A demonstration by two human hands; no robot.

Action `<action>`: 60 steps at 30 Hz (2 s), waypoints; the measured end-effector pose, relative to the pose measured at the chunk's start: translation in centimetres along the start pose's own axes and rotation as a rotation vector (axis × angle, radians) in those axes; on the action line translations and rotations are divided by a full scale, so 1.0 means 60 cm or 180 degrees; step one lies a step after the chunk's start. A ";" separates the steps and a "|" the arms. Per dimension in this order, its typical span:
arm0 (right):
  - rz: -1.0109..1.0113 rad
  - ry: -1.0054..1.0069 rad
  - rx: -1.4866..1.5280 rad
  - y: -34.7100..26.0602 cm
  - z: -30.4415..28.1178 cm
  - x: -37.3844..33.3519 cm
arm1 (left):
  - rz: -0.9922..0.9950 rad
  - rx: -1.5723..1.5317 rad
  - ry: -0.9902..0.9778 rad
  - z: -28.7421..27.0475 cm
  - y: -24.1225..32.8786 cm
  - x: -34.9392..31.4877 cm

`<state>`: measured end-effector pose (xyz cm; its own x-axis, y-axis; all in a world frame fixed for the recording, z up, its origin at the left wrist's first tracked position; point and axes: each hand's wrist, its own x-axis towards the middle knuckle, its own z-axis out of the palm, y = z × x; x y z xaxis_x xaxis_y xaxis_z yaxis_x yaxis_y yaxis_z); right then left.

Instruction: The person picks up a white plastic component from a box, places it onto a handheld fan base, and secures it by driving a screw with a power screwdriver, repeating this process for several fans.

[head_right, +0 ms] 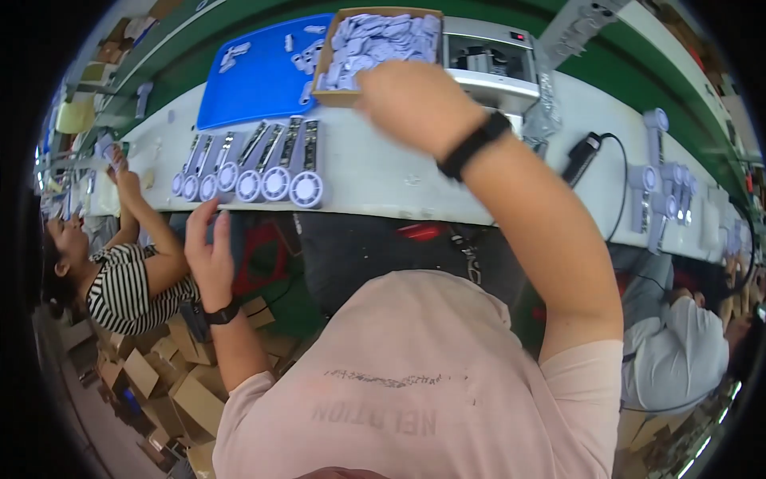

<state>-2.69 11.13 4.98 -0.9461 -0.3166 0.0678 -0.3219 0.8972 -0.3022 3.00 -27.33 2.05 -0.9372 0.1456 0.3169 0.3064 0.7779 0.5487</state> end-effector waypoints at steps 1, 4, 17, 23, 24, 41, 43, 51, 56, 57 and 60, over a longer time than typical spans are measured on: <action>0.0305 0.0040 -0.0177 0.022 0.021 0.036 | 0.0168 0.0027 -0.0021 0.010 0.012 0.006; 0.0573 0.0119 -0.0251 0.044 0.073 0.100 | 0.0455 0.0109 -0.0115 0.033 0.044 0.028; 0.0463 0.0589 0.1171 0.004 0.059 -0.187 | 0.0828 0.0759 -0.0270 0.130 0.019 0.122; 0.1114 0.0201 0.1478 0.011 0.081 -0.275 | 0.1065 0.1208 -0.0339 0.203 0.027 0.271; 0.1129 0.0143 0.1500 0.010 0.081 -0.273 | 0.0989 0.1460 -0.0474 0.218 0.045 0.289; 0.1272 -0.0623 0.4142 -0.023 0.099 -0.154 | 0.2679 -0.0224 -0.1383 0.187 0.163 0.076; 0.1049 -0.0629 0.3561 -0.015 0.094 -0.152 | 0.2533 -0.0409 -0.1217 0.185 0.163 0.064; 0.0238 0.0127 0.0685 0.032 0.122 -0.196 | 0.0861 0.1534 -0.0872 0.178 0.117 0.078; 0.0330 0.0401 0.0517 0.024 0.150 -0.205 | 0.0872 0.1480 -0.0937 0.198 0.143 0.056; 0.0352 0.0533 0.0551 0.025 0.149 -0.213 | 0.0951 0.1343 -0.0950 0.195 0.140 0.050; 0.0537 0.0667 0.1028 0.031 0.127 -0.251 | 0.1135 0.1044 -0.1014 0.187 0.125 0.040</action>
<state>11.20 15.24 -3.87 -0.9820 -0.0741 0.1737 -0.1659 0.7780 -0.6059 1.21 -14.26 -1.75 -0.8050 0.5708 0.1619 0.5924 0.7883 0.1661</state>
